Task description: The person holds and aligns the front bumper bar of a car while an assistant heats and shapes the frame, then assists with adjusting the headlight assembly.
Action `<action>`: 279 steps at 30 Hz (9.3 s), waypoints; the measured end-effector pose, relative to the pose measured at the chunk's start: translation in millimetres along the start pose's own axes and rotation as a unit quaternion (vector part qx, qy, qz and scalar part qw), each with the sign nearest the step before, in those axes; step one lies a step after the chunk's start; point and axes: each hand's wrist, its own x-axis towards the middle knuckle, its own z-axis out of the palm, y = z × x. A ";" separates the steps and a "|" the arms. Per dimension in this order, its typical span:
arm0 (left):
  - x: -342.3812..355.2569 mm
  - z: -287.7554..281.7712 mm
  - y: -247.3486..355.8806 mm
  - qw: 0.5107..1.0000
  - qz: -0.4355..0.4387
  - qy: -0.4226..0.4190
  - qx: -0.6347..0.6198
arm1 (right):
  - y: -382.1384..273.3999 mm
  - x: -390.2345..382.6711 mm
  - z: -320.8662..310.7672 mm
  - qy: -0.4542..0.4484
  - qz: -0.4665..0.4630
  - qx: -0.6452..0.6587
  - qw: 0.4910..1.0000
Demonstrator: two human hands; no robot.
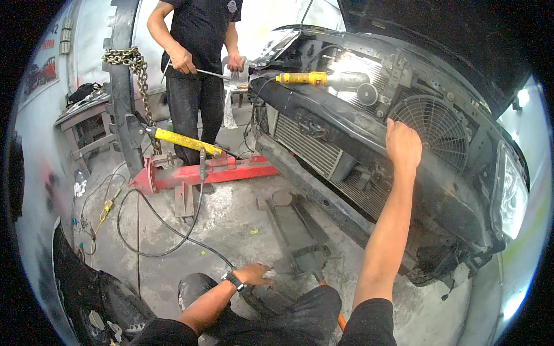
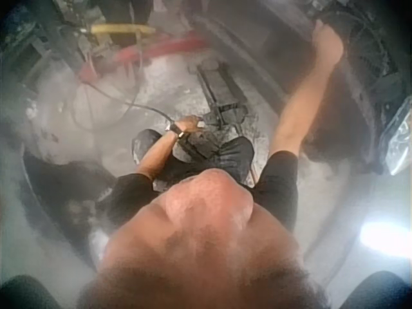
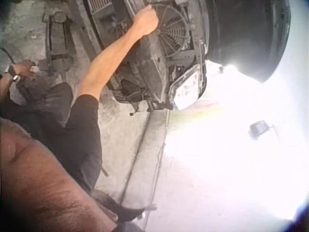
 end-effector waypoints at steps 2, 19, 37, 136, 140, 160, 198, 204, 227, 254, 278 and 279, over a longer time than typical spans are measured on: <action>0.7 0.7 -0.4 1.000 -0.007 -0.003 0.001 | 1.5 0.0 1.6 0.000 0.001 0.000 1.000; 0.4 4.4 -4.4 1.000 0.011 0.014 -0.006 | 4.9 1.1 7.1 0.027 -0.018 0.002 0.999; -0.1 2.9 -6.3 1.000 0.025 0.013 -0.013 | -0.5 -0.2 1.8 0.004 -0.002 -0.005 1.000; -8.0 -9.9 25.8 1.000 0.012 0.013 0.000 | 1.1 1.5 -3.6 -0.014 -0.010 -0.017 1.000; -8.1 -9.5 24.0 1.000 -0.002 -0.002 0.002 | -5.8 0.2 -3.4 -0.021 -0.002 -0.012 1.000; -5.8 -9.3 24.2 1.000 0.004 -0.013 -0.009 | 2.8 3.5 1.7 -0.012 -0.004 -0.026 1.000; -2.9 -1.5 17.6 1.000 0.015 0.021 -0.006 | -3.4 0.9 -4.5 -0.006 -0.020 -0.028 0.999; -2.9 -2.4 18.1 1.000 0.018 0.019 -0.012 | -6.5 -1.6 -7.2 -0.012 -0.002 -0.011 1.000; 2.5 5.7 11.9 1.000 0.014 0.020 0.005 | 0.5 2.0 0.8 -0.003 -0.015 -0.008 1.000; -6.4 -9.8 25.1 1.000 0.020 0.004 -0.009 | 10.6 1.9 2.0 0.006 -0.015 -0.020 1.000; 10.7 7.4 6.0 0.998 0.047 0.038 0.018 | 5.8 0.8 6.9 0.015 -0.026 0.021 0.999; 9.8 5.2 7.5 0.998 0.050 0.032 0.021 | 6.7 0.3 7.5 0.019 -0.028 0.022 0.999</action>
